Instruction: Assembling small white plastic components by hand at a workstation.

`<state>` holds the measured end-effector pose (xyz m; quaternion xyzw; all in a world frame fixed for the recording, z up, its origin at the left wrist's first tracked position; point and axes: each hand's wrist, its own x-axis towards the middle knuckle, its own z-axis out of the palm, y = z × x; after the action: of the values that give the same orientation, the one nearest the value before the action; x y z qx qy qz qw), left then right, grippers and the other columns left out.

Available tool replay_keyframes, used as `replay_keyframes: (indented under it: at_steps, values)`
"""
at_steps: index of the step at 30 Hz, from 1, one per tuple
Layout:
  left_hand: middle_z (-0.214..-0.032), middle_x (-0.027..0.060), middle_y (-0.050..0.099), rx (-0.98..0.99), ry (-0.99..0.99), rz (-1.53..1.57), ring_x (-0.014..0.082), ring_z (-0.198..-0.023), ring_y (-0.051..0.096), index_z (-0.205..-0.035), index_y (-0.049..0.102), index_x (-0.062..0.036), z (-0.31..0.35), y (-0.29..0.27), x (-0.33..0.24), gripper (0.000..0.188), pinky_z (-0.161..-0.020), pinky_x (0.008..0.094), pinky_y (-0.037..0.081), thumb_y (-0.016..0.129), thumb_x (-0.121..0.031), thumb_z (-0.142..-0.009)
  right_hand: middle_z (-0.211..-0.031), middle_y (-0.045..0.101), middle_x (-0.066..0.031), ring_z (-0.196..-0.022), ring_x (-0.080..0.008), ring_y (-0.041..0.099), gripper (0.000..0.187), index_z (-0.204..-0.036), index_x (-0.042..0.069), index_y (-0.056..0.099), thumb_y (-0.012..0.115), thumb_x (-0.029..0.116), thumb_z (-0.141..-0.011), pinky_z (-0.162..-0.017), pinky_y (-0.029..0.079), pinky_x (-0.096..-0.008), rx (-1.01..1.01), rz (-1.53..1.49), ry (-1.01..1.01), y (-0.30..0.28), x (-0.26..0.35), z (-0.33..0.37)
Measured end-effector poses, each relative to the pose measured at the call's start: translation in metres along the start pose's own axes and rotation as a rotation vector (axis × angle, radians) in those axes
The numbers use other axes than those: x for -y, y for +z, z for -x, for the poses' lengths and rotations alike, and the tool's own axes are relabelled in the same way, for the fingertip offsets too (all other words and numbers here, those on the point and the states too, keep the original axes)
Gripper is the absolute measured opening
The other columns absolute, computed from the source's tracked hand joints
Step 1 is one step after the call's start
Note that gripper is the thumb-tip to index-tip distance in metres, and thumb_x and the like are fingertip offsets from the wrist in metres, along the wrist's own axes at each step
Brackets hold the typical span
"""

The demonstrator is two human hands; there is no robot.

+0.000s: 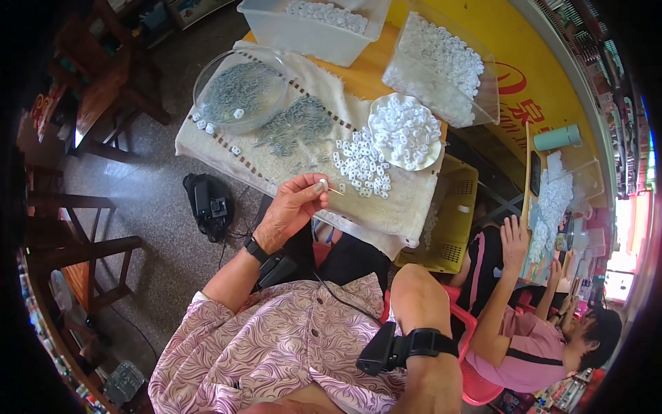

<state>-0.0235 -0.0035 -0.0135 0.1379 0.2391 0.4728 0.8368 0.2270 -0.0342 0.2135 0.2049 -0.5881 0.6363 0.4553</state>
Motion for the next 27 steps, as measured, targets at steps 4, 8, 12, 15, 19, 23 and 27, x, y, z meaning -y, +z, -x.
replay_keyframes:
  at_steps: [4, 8, 12, 15, 19, 23, 27]
  values:
    - [-0.095, 0.0096, 0.066, 0.018, -0.006, 0.026, 0.0125, -0.074, 0.062, -0.104, 0.062, 0.0016, -0.005, 0.009, 0.001, 0.015, -0.071, 0.0254, 0.053, 0.059, -0.004, -0.09, -0.072, 0.057, -0.0059, -0.062, -0.023, 0.055, 0.026, -0.062, 0.009, 0.053, 0.053, 0.018, -0.087, -0.054, 0.043, -0.0344, -0.035, 0.033, 0.024, 0.023, 0.0, 0.001]
    - [-0.095, 0.0098, 0.065, -0.036, 0.01, 0.021, 0.0128, -0.074, 0.062, -0.104, 0.062, 0.0019, 0.001, 0.001, -0.004, 0.015, -0.071, 0.0254, 0.053, 0.06, -0.004, -0.09, -0.072, 0.058, -0.0068, -0.062, -0.0241, 0.056, 0.026, -0.062, 0.009, 0.053, 0.053, 0.018, -0.086, -0.054, 0.044, -0.0352, -0.036, -0.019, 0.019, 0.056, -0.066, -0.006]
    - [-0.095, 0.0104, 0.065, -0.033, -0.003, 0.018, 0.0131, -0.074, 0.062, -0.104, 0.062, 0.0021, 0.0, 0.005, -0.003, 0.015, -0.071, 0.0256, 0.053, 0.059, -0.003, -0.09, -0.072, 0.059, -0.0077, -0.063, -0.0253, 0.057, 0.026, -0.061, 0.008, 0.053, 0.053, 0.018, -0.085, -0.054, 0.045, -0.0359, -0.052, -0.026, 0.031, 0.046, -0.085, -0.017]
    - [-0.095, 0.0106, 0.065, -0.02, -0.018, 0.031, 0.0133, -0.074, 0.062, -0.104, 0.062, 0.002, -0.002, 0.01, -0.002, 0.015, -0.071, 0.0257, 0.053, 0.059, -0.003, -0.09, -0.073, 0.059, -0.0084, -0.063, -0.0262, 0.057, 0.026, -0.061, 0.007, 0.053, 0.053, 0.018, -0.085, -0.055, 0.045, -0.0365, -0.074, -0.019, 0.044, 0.045, -0.076, -0.013]
    - [-0.095, 0.0106, 0.065, -0.003, -0.022, 0.047, 0.0132, -0.075, 0.062, -0.104, 0.062, 0.0017, -0.003, 0.009, -0.001, 0.015, -0.071, 0.0255, 0.053, 0.059, -0.003, -0.09, -0.073, 0.06, -0.0092, -0.063, -0.0274, 0.058, 0.027, -0.06, 0.006, 0.053, 0.054, 0.018, -0.084, -0.055, 0.046, -0.0373, -0.091, -0.028, 0.052, 0.055, -0.068, -0.003]
    - [-0.095, 0.0083, 0.064, -0.061, -0.01, -0.01, 0.0112, -0.074, 0.059, -0.104, 0.062, 0.0002, 0.006, -0.002, -0.005, 0.014, -0.071, 0.0259, 0.052, 0.059, -0.005, -0.091, -0.073, 0.061, -0.0101, -0.063, -0.0285, 0.059, 0.027, -0.06, 0.005, 0.053, 0.054, 0.018, -0.083, -0.055, 0.047, -0.0381, -0.097, -0.086, 0.049, 0.037, -0.104, -0.008]
    - [-0.096, 0.0092, 0.065, 0.003, -0.04, 0.049, 0.0122, -0.074, 0.06, -0.105, 0.062, 0.0009, -0.001, 0.011, -0.002, 0.015, -0.071, 0.0252, 0.052, 0.059, -0.004, -0.091, -0.073, 0.062, -0.011, -0.064, -0.0297, 0.059, 0.027, -0.059, 0.005, 0.053, 0.054, 0.018, -0.083, -0.055, 0.048, -0.0389, -0.142, -0.04, 0.067, 0.075, -0.089, 0.001]
